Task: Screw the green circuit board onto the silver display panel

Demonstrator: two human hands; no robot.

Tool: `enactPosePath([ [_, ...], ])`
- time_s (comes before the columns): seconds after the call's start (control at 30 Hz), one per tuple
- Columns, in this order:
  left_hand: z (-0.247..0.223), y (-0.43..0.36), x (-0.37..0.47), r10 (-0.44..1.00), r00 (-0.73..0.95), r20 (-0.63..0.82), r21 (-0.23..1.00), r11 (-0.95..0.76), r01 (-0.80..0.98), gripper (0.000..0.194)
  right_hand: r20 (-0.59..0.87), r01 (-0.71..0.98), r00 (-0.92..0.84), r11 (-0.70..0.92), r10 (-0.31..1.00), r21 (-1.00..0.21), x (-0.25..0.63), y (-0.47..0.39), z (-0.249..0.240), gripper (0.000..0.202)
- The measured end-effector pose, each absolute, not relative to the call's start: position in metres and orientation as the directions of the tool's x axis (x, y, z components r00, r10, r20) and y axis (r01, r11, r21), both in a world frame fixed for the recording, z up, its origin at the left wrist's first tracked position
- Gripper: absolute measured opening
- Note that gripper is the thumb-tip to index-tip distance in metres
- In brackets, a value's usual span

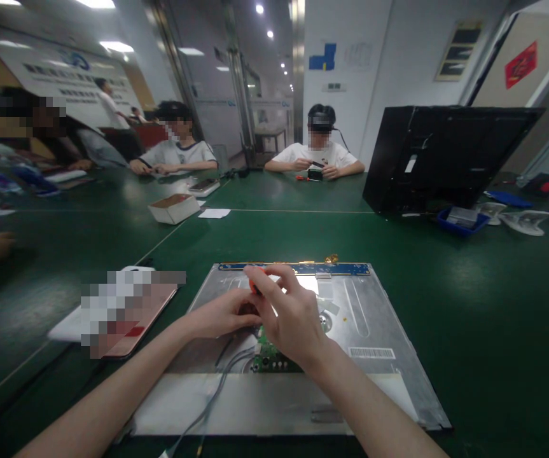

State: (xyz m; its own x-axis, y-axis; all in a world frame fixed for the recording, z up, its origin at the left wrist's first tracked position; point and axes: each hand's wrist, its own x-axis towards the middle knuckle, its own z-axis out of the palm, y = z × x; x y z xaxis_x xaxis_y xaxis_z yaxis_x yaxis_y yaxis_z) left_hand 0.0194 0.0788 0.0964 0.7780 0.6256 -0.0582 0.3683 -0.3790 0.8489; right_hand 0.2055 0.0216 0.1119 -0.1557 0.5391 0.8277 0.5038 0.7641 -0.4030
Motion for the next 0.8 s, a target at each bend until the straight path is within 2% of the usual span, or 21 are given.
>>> enactPosePath([
  [0.17, 0.0989, 0.0777, 0.0197, 0.633, 0.771, -0.066, 0.836, -0.386, 0.389, 0.007, 0.815, 0.471, -0.208, 0.786, 0.541, -0.401, 0.2064, 0.0223, 0.1102, 0.052],
  [0.47, 0.1035, 0.0776, 0.0193, 0.629, 0.774, -0.068, 0.837, -0.387, 0.388, 0.004, 0.853, 0.529, -0.108, 0.756, 0.511, -0.386, 0.2051, 0.0258, 0.105, 0.032],
  [0.6, 0.103, 0.0767, 0.0192, 0.642, 0.76, -0.102, 0.84, -0.353, 0.412, 0.006, 0.852, 0.523, -0.102, 0.757, 0.513, -0.393, 0.2044, 0.0248, 0.1043, 0.036],
  [0.8, 0.0995, 0.0771, 0.0193, 0.641, 0.764, -0.078, 0.848, -0.36, 0.389, 0.009, 0.841, 0.494, -0.161, 0.78, 0.516, -0.384, 0.2045, 0.0231, 0.1086, 0.04],
])
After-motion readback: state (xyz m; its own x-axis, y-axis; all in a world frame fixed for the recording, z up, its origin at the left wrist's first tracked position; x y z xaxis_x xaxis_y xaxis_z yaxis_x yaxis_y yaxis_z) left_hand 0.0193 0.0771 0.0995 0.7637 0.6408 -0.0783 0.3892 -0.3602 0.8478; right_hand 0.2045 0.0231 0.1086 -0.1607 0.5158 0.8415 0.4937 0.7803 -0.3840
